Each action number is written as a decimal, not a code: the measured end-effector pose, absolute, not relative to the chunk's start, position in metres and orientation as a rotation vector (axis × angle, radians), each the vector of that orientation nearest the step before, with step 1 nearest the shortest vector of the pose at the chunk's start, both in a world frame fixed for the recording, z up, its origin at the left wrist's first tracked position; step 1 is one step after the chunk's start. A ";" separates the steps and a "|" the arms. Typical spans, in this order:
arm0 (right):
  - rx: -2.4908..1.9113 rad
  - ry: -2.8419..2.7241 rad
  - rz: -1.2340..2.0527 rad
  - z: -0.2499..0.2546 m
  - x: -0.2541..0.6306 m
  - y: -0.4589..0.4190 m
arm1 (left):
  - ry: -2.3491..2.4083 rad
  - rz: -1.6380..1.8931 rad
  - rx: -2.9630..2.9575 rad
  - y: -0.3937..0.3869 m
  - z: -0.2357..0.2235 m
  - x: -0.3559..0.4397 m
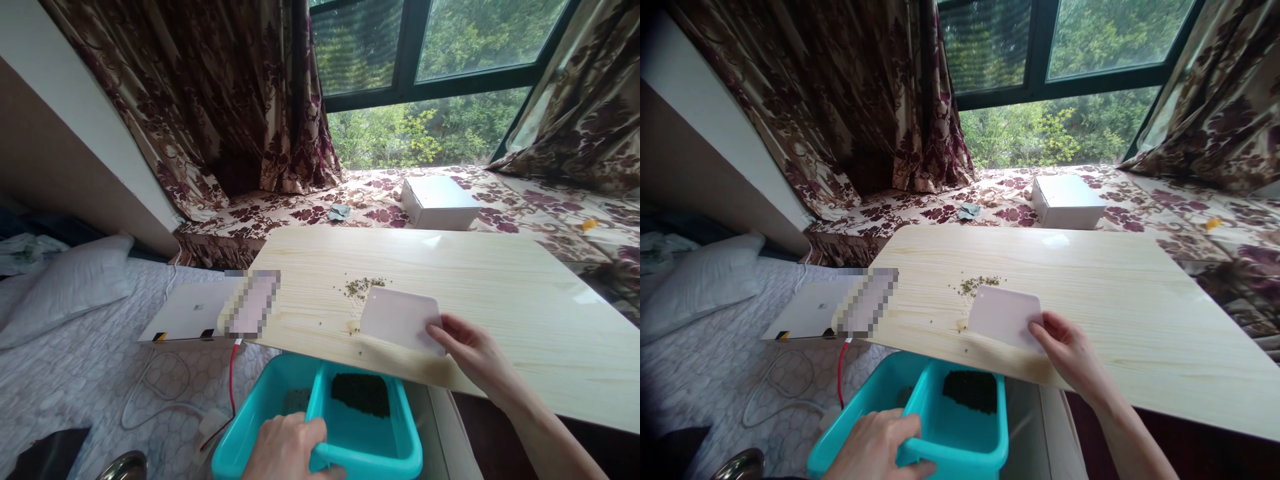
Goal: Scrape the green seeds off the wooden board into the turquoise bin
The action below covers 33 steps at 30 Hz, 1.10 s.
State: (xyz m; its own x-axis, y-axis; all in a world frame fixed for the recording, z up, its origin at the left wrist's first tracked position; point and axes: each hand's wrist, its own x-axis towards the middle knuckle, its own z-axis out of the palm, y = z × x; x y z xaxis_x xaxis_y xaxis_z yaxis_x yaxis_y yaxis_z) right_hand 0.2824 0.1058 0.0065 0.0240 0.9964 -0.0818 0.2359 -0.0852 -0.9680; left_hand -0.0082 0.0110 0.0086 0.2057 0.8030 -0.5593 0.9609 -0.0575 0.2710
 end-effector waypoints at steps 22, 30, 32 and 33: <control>-1.483 -1.310 1.036 -0.005 0.279 0.114 | 1.641 -0.305 1.914 0.008 0.006 -0.015; -1.400 -1.459 1.165 -0.001 0.262 0.109 | 1.607 -0.281 2.011 0.007 -0.010 -0.024; -1.371 -1.508 1.230 0.005 0.259 0.105 | 1.623 -0.305 2.004 0.007 -0.011 -0.027; -1.355 -1.525 1.259 0.007 0.257 0.104 | 1.628 -0.314 2.004 0.006 -0.010 -0.028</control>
